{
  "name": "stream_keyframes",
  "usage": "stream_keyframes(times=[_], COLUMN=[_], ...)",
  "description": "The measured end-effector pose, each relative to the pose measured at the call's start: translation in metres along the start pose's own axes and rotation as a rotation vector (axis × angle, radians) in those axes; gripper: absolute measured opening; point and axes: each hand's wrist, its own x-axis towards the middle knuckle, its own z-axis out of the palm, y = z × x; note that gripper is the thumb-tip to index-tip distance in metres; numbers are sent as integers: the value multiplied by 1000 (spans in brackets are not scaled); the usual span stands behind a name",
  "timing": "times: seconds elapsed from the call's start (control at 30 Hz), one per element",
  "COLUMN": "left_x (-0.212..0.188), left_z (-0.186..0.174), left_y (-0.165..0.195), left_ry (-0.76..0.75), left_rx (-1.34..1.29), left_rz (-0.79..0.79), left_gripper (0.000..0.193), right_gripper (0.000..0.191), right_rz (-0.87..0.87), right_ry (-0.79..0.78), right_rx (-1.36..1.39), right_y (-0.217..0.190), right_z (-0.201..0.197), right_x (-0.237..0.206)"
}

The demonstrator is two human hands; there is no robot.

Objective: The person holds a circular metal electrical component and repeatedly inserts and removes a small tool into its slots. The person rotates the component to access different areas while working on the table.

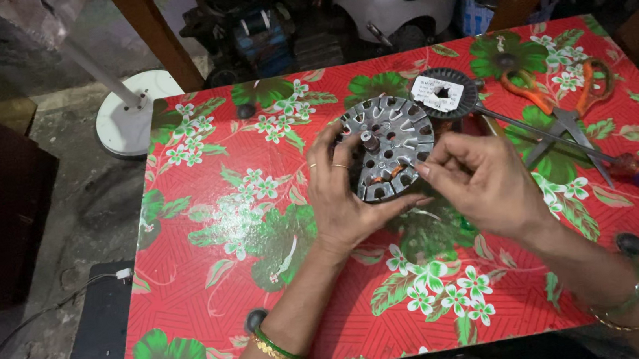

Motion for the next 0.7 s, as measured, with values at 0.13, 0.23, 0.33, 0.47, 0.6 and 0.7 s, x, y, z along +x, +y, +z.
stream_keyframes(times=[0.13,0.23,0.33,0.47,0.6,0.7], left_x=[2,0,-2,-3,-4,-5], left_z=[1,3,6,6,8,9], left_y=[-1,-1,-2,-5,-7,-10], left_ry=[-18,-12,6,-1,5,-2], left_rx=[44,41,43,72,58,73], left_rz=[-27,-72,-80,-97,-106,-103], left_gripper=[89,78,76,74,77,77], right_gripper=[22,18,16,16,15,15], right_rz=[-33,10,31,13,-12,46], right_ry=[-3,-43,-87,-121,-125,-113], right_rx=[57,211,257,271,218,261], right_y=[7,13,18,19,22,28], right_z=[-2,0,-3,-4,-4,-6], right_x=[2,5,10,16,23,24])
